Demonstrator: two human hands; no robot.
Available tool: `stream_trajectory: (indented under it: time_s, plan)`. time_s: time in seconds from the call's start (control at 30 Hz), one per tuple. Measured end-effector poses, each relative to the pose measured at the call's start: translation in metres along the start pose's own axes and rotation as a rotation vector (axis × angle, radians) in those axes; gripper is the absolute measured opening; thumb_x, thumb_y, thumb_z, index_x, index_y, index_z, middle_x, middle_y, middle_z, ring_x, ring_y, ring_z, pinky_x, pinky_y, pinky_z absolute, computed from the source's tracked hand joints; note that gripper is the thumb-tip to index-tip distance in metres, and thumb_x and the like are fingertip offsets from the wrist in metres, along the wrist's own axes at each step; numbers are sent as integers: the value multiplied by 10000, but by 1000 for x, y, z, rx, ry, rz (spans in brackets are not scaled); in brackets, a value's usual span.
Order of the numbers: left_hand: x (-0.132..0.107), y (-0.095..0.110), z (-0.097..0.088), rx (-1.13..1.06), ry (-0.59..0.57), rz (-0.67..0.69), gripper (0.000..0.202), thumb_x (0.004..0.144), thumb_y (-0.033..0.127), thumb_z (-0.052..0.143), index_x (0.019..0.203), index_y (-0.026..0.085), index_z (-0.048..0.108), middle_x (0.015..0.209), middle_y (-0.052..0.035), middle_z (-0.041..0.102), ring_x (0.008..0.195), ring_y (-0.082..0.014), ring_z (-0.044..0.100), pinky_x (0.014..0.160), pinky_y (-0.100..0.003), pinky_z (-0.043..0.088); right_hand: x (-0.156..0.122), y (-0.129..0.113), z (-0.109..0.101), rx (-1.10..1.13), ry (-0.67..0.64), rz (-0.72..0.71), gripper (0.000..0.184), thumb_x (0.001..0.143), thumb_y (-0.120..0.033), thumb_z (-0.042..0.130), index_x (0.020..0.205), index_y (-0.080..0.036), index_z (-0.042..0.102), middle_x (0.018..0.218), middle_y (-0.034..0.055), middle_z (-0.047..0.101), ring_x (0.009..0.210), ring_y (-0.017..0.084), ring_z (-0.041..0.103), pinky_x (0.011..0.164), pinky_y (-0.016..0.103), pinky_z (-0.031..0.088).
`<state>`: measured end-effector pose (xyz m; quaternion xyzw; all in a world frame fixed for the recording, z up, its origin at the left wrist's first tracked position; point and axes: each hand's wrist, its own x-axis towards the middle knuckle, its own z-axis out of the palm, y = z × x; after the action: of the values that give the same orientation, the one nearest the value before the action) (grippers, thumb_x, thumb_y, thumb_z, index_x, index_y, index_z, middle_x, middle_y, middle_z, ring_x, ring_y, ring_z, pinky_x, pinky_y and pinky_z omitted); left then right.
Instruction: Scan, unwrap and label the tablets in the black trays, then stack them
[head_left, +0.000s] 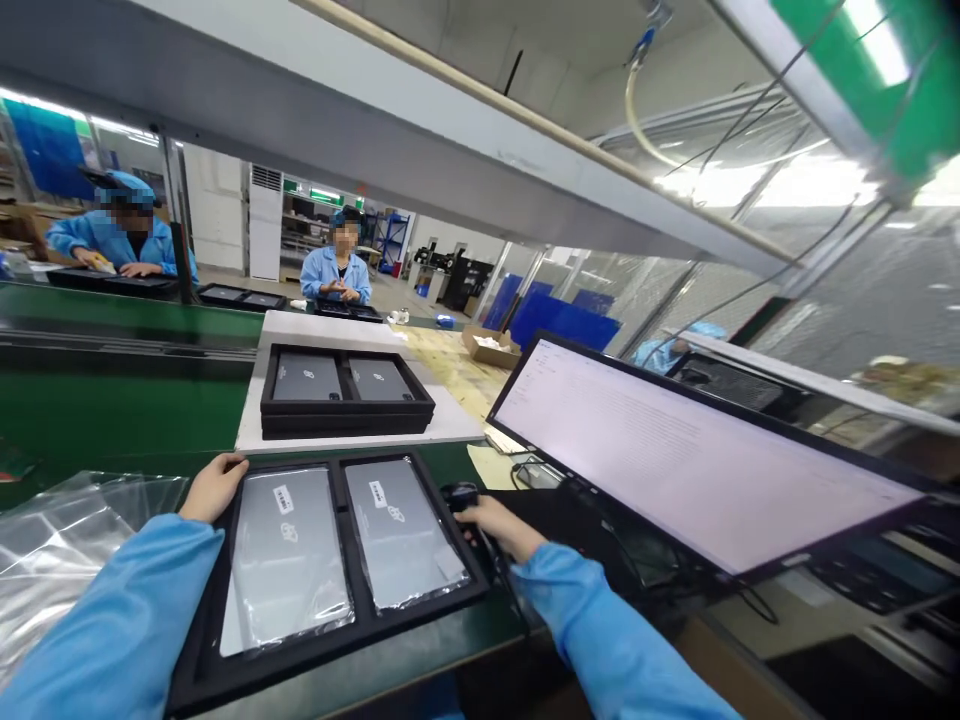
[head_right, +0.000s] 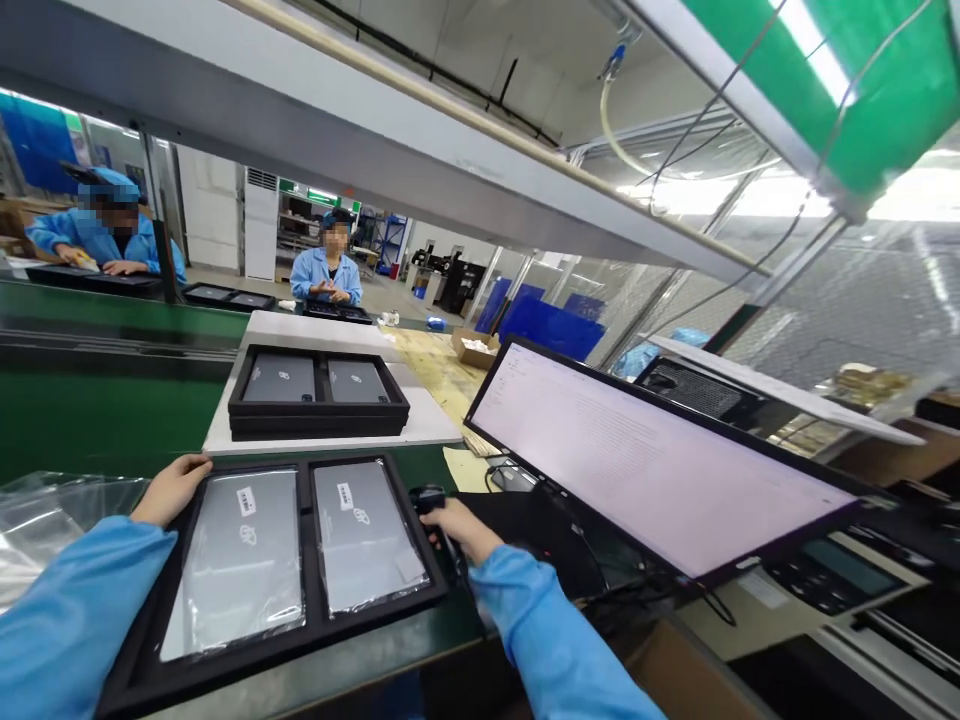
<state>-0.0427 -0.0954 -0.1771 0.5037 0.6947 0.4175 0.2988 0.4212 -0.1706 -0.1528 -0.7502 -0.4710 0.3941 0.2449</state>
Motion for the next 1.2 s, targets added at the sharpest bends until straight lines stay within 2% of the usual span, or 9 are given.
stream_trajectory:
  time_s: [0.13, 0.2, 0.27, 0.33, 0.47, 0.6, 1.0, 1.13, 1.2]
  plan:
    - [-6, 2, 3, 66, -44, 52, 229, 797, 305, 582, 936, 162, 695, 1150, -149, 727, 1167, -330, 645, 1078, -420, 465, -1, -69, 1, -110, 98, -45, 174, 788, -143, 699, 661, -177, 585, 486, -12, 532, 489, 145, 528, 497, 246, 429]
    - [-6, -1, 7, 96, -60, 66, 254, 836, 297, 574, 1002, 155, 703, 1199, -143, 713, 1198, -309, 630, 1086, -388, 452, -4, -107, 11, -299, 76, -288, 138, 771, -172, 732, 686, -160, 625, 529, 6, 586, 523, 157, 564, 539, 256, 440]
    - [-5, -4, 11, 117, -75, 73, 276, 868, 293, 567, 1061, 153, 705, 1234, -129, 702, 1216, -286, 618, 1087, -358, 445, -10, -143, 34, -505, -82, -591, 60, 741, -153, 731, 781, -142, 688, 645, 18, 667, 603, 167, 614, 611, 255, 457]
    - [-4, -6, 14, 132, -87, 75, 291, 886, 282, 564, 1101, 146, 705, 1248, -124, 697, 1217, -274, 614, 1083, -342, 443, -20, -173, 64, -725, -275, -872, 150, 713, -105, 704, 859, -137, 721, 762, 27, 720, 694, 175, 645, 674, 248, 454]
    - [-5, -7, 17, 143, -100, 80, 326, 908, 280, 570, 1164, 127, 702, 1254, -133, 690, 1201, -280, 616, 1059, -353, 454, -32, -210, 119, -1162, -480, -1096, 287, 687, -63, 680, 954, -137, 755, 879, 83, 761, 786, 216, 673, 728, 270, 440]
    - [-6, -6, 20, 133, -104, 94, 330, 913, 269, 577, 1181, 121, 701, 1261, -135, 684, 1194, -280, 613, 1050, -355, 454, -21, -222, 140, -1306, -459, -1044, 364, 669, -58, 702, 1022, -123, 764, 929, 108, 764, 854, 249, 688, 748, 285, 433]
    - [-7, -6, 23, 139, -116, 94, 335, 924, 263, 569, 1201, 125, 697, 1257, -127, 686, 1178, -271, 618, 1029, -338, 456, -5, -213, 141, -1234, -408, -1017, 323, 647, -80, 746, 962, -141, 779, 889, 97, 761, 863, 261, 694, 775, 293, 441]
    - [-8, -3, 20, 147, -118, 96, 326, 917, 263, 568, 1180, 122, 698, 1262, -134, 685, 1207, -281, 614, 1050, -343, 450, 10, -200, 110, -1084, -215, -973, 282, 701, -128, 751, 981, -141, 775, 938, 106, 767, 888, 263, 696, 799, 293, 461]
    - [-9, -2, 17, 151, -118, 100, 318, 908, 256, 561, 1159, 119, 700, 1253, -144, 689, 1209, -292, 619, 1049, -356, 457, 20, -184, 77, -946, -52, -807, 241, 733, -150, 752, 972, -133, 771, 940, 108, 767, 862, 248, 697, 779, 282, 476]
